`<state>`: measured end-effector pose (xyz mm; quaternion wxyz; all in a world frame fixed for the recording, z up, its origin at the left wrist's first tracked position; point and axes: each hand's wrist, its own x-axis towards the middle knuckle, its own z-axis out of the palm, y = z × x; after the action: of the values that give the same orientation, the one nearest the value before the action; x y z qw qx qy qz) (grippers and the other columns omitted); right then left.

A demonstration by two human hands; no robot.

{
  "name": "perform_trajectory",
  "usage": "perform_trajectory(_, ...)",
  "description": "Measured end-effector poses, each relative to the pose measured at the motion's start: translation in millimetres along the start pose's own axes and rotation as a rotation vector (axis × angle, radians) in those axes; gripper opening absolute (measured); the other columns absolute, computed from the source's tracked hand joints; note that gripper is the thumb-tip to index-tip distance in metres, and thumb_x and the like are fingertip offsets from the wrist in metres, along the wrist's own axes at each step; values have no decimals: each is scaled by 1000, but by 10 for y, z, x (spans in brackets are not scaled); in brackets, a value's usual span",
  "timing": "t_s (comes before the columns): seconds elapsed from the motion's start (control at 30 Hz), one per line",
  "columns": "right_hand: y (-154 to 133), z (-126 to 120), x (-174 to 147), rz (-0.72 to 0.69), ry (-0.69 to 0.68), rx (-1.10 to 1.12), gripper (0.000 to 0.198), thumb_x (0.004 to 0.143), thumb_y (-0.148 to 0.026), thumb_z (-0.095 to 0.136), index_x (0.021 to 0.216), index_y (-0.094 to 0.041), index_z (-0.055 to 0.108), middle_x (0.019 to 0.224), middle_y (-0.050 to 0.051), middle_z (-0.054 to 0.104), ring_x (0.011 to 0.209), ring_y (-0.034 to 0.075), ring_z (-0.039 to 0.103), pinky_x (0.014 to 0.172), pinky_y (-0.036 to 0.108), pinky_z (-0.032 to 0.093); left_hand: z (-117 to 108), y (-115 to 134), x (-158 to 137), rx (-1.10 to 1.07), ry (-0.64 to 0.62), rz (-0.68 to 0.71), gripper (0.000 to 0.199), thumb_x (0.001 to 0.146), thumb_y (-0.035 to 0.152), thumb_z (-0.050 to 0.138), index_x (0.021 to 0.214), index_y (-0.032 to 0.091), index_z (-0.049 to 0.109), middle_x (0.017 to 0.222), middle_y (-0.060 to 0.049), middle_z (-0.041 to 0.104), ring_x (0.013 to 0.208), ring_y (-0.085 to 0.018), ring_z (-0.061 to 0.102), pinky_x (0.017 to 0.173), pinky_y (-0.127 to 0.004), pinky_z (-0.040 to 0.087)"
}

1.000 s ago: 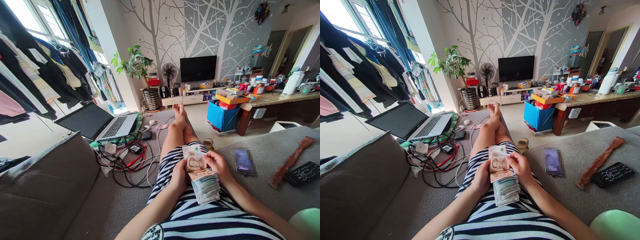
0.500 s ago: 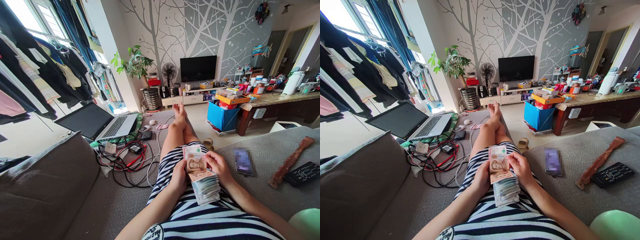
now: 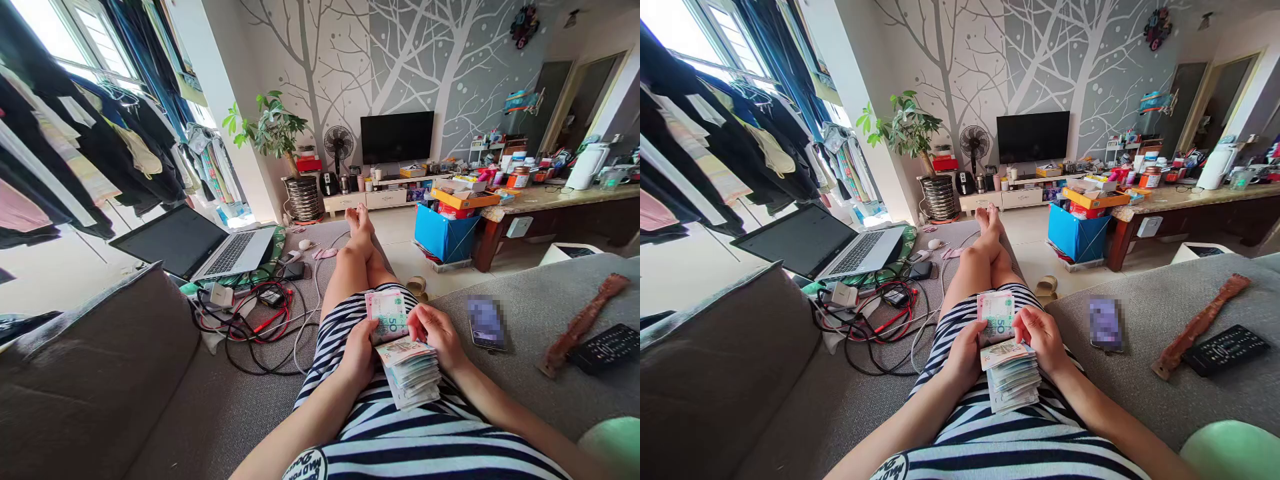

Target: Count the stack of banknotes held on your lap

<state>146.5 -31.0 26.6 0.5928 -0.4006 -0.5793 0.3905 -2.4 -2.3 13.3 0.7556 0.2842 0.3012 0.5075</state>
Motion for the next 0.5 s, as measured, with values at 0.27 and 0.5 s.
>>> perform_trajectory(0.27,153,-39,93,75,77,-95,41,81,-51,52,58,-18,44,52,-4,41,49,9,38,48,22,30,-30,3,6,19,-80,-1,16,70,21,61,81,10,66,78,-9,71,71,-20,65,75,-34,48)
perform_trajectory(0.5,261,-47,108,80,77,-122,41,79,-51,53,57,-19,40,50,-5,39,48,9,35,45,21,27,-7,30,-2,17,-116,-8,20,68,17,63,87,12,67,80,-8,71,72,-18,65,77,-31,47)
